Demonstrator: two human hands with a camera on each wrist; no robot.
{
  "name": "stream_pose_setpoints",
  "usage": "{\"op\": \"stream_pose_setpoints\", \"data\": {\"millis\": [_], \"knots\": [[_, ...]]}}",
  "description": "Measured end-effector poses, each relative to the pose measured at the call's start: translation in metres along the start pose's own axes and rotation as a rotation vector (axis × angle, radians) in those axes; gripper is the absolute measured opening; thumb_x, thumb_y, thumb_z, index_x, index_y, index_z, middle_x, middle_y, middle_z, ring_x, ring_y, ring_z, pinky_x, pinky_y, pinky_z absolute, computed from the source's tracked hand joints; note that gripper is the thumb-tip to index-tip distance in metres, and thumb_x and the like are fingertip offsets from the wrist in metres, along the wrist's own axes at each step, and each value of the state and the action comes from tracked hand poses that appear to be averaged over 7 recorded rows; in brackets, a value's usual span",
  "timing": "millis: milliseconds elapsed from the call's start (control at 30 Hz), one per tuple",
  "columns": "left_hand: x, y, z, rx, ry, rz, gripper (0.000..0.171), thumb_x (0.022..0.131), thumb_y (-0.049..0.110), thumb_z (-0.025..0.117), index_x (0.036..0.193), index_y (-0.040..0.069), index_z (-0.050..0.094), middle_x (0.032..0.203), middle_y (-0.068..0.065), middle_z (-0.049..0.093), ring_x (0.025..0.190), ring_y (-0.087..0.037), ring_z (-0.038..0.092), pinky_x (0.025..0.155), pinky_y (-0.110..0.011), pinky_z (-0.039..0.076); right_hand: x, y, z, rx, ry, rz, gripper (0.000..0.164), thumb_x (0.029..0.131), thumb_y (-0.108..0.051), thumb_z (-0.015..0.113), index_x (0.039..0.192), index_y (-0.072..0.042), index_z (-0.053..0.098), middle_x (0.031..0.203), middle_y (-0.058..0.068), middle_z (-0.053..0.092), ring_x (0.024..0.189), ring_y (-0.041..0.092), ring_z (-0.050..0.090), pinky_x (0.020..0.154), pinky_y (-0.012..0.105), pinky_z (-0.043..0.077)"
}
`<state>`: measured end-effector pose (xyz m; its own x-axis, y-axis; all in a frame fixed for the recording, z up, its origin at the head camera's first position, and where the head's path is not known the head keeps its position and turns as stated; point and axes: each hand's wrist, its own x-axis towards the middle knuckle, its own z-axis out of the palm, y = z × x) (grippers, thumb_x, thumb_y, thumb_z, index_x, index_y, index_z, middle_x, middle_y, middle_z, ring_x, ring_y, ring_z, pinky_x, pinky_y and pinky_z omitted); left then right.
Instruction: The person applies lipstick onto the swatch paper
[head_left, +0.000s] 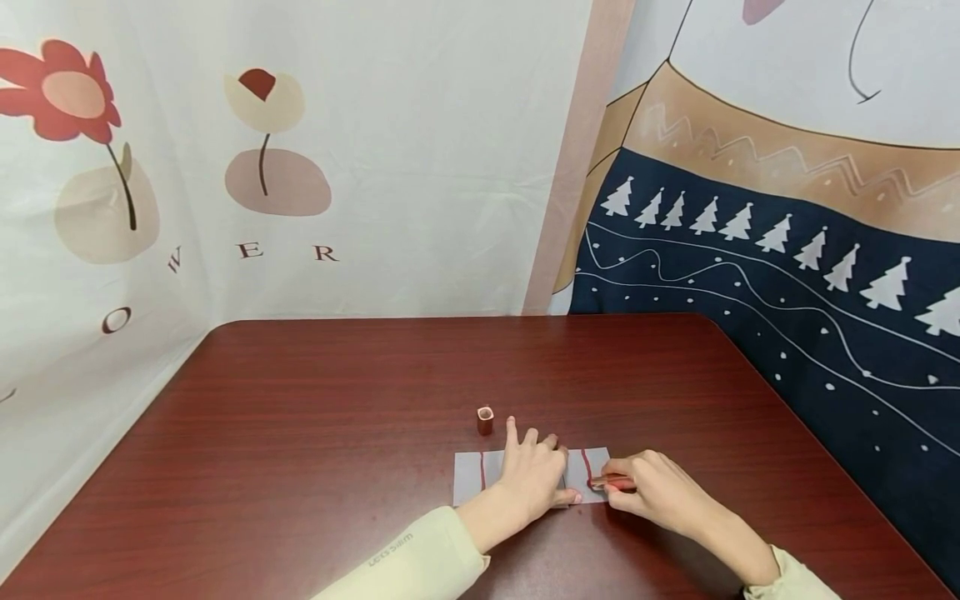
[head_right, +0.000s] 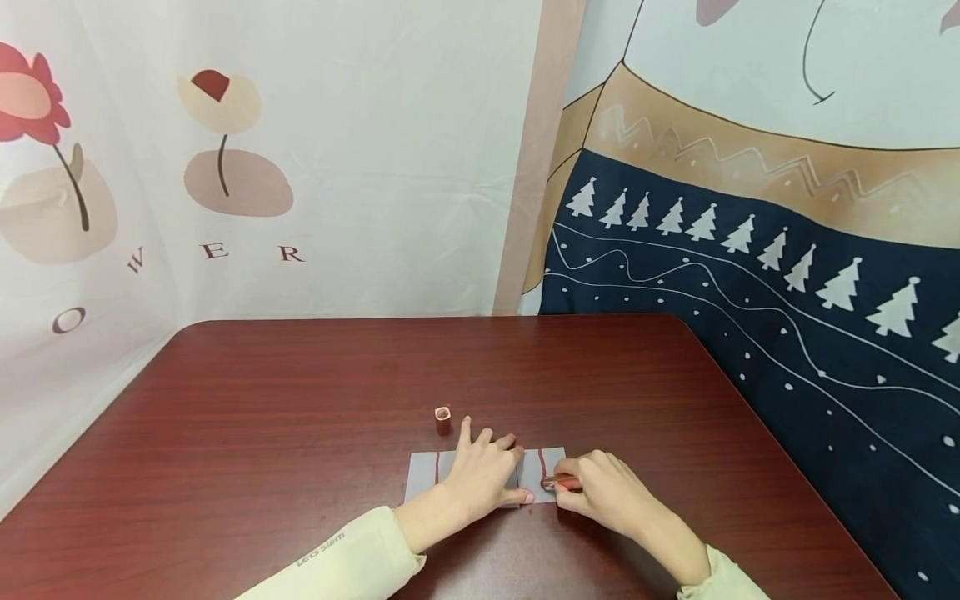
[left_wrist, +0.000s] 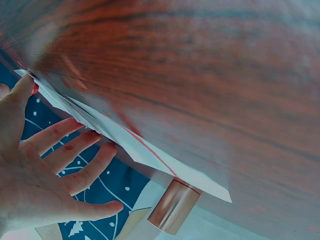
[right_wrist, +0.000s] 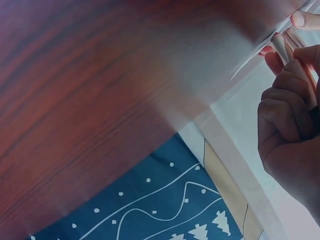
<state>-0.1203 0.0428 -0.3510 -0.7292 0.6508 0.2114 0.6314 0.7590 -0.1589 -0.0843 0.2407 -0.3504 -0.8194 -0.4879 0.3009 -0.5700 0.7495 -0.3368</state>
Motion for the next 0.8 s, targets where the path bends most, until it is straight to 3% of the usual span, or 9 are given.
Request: {"op": "stream_pose_setpoints", "data": {"millis": [267, 600, 800], "knots": [[-0.0005, 0.0002, -0.0006, -0.005, -0.018, -0.008, 0.055, 0.070, 0.064, 0.065, 0.104, 0.021, 0.070, 0.104, 0.004, 0.063, 0.096, -0.021, 0.054, 0.096, -0.059, 0.028, -0.0006, -0.0006, 0.0004, -0.002, 0.007, -0.001, 0.011, 0.073, -0.009, 0.067, 0.081, -0.016, 0.068, 0.074, -0.015, 0.063, 0.062, -0.004, 0.050, 0.054, 0.016, 0.042], [0.0001, 0.0001, 0.0003, -0.004, -0.024, -0.012, 0.055, 0.071, 0.065, 0.065, 0.105, 0.022, 0.069, 0.104, 0.005, 0.063, 0.096, -0.021, 0.054, 0.096, -0.059, 0.028, -0.0006, -0.0022, -0.0002, 0.012, -0.006, 0.025, 0.010, 0.072, -0.010, 0.067, 0.079, -0.018, 0.067, 0.064, -0.021, 0.053, 0.052, -0.006, 0.036, 0.042, 0.014, 0.028], [0.0014, -0.0003, 0.0015, -0.004, -0.018, -0.012, 0.055, 0.070, 0.065, 0.064, 0.105, 0.022, 0.069, 0.104, 0.005, 0.063, 0.096, -0.021, 0.054, 0.096, -0.059, 0.028, -0.0007, -0.0024, -0.0001, 0.013, -0.004, 0.016, 0.010, 0.072, -0.010, 0.067, 0.078, -0.018, 0.066, 0.065, -0.021, 0.054, 0.053, -0.006, 0.038, 0.044, 0.013, 0.031]]}}
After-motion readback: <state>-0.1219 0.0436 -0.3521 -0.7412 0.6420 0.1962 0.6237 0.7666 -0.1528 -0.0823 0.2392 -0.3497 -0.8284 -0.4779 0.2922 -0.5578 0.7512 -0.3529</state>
